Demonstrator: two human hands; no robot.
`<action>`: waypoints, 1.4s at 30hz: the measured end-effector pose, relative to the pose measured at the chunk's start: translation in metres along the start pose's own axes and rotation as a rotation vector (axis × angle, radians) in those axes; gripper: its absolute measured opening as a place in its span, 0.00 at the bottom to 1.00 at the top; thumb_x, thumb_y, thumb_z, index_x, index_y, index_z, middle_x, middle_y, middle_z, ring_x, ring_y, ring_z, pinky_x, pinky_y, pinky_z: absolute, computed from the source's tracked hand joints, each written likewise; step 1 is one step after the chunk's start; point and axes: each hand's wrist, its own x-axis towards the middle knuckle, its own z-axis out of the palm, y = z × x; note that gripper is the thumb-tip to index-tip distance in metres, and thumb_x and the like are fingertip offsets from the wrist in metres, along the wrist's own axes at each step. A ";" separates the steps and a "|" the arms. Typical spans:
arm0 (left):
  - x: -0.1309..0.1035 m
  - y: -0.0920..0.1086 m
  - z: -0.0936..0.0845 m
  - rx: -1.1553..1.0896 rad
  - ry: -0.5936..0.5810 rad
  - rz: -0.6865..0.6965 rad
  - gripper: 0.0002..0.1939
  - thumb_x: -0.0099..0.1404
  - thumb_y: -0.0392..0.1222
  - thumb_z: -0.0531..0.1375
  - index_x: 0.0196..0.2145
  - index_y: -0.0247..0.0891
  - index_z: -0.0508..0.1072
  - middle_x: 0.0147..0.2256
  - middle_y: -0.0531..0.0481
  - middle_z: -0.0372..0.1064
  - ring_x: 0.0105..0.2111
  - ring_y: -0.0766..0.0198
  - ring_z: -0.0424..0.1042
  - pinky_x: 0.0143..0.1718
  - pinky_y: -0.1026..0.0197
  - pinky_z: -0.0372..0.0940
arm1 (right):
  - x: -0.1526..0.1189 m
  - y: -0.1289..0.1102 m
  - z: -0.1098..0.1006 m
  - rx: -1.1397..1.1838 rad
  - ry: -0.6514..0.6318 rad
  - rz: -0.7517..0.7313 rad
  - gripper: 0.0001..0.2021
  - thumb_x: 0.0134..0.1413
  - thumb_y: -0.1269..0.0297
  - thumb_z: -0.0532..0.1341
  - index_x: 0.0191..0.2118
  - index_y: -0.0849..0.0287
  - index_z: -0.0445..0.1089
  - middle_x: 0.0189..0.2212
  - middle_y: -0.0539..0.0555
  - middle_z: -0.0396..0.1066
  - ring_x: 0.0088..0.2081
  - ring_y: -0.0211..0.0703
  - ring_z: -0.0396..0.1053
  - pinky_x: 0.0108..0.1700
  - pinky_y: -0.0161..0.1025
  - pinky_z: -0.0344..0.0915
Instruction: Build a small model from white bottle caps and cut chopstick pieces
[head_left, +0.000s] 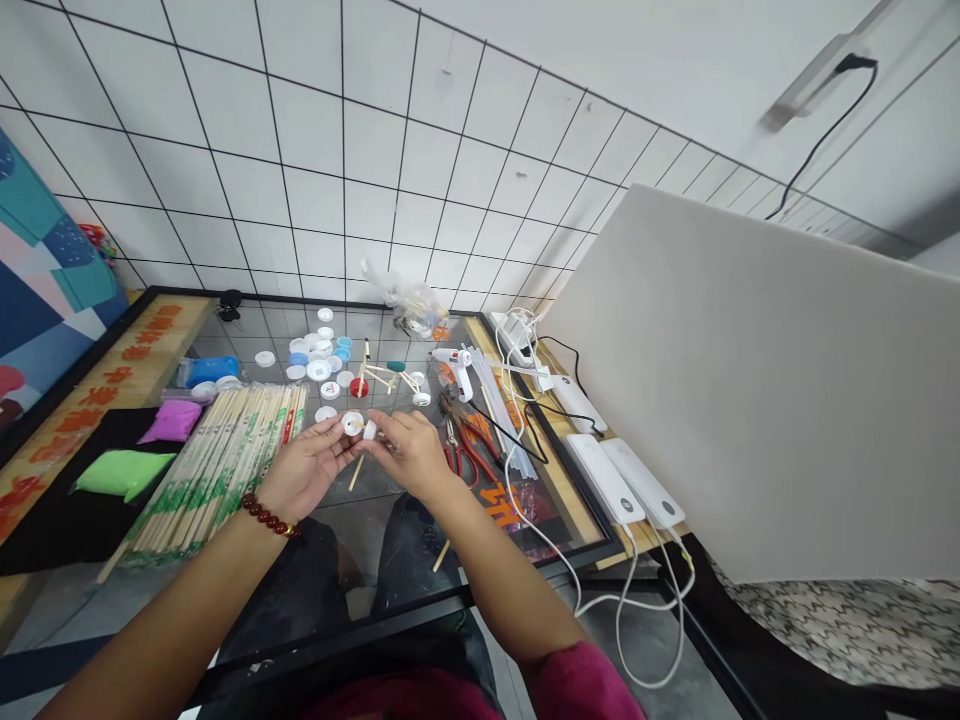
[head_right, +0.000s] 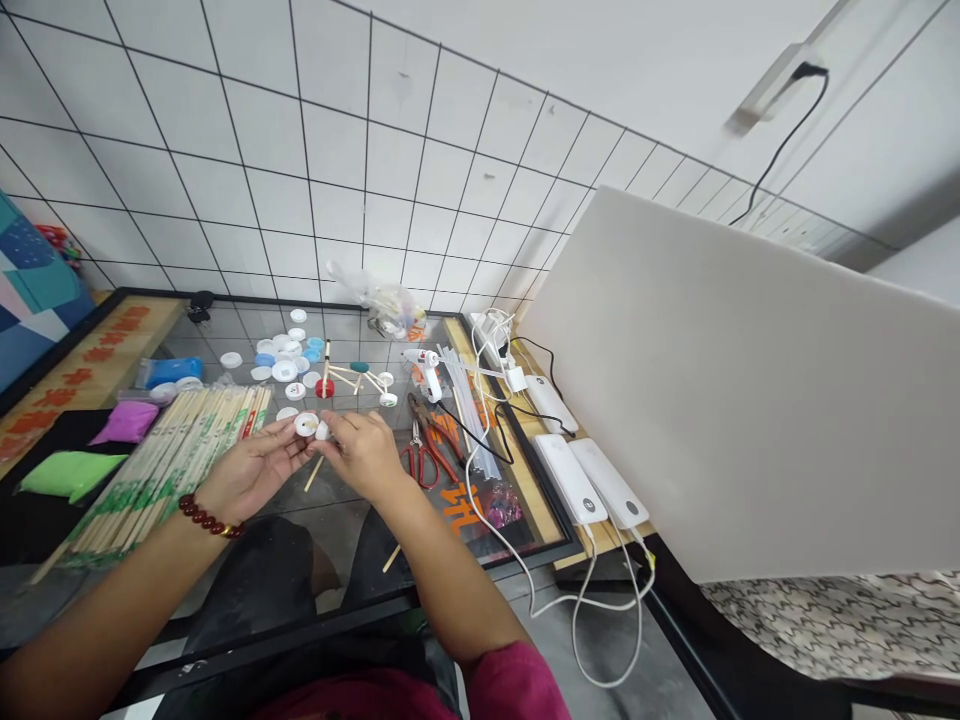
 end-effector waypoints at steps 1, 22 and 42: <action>0.000 0.000 0.001 0.000 0.003 0.000 0.10 0.65 0.28 0.59 0.39 0.31 0.79 0.39 0.41 0.77 0.37 0.63 0.76 0.41 0.62 0.74 | 0.000 -0.001 0.000 -0.002 -0.005 -0.012 0.21 0.64 0.52 0.62 0.54 0.62 0.71 0.32 0.55 0.76 0.34 0.43 0.72 0.39 0.39 0.60; 0.000 0.011 -0.001 0.058 -0.062 0.084 0.07 0.58 0.31 0.69 0.36 0.33 0.81 0.38 0.45 0.78 0.36 0.64 0.76 0.41 0.63 0.74 | 0.002 -0.008 -0.004 0.430 0.234 0.057 0.10 0.67 0.65 0.57 0.42 0.58 0.76 0.38 0.55 0.78 0.41 0.39 0.76 0.46 0.35 0.71; 0.004 -0.007 -0.011 0.368 -0.018 0.313 0.23 0.46 0.48 0.76 0.40 0.40 0.83 0.38 0.46 0.81 0.33 0.59 0.78 0.43 0.52 0.75 | -0.003 -0.007 -0.001 0.306 0.402 -0.036 0.09 0.54 0.75 0.54 0.35 0.58 0.71 0.32 0.55 0.78 0.36 0.44 0.75 0.40 0.39 0.69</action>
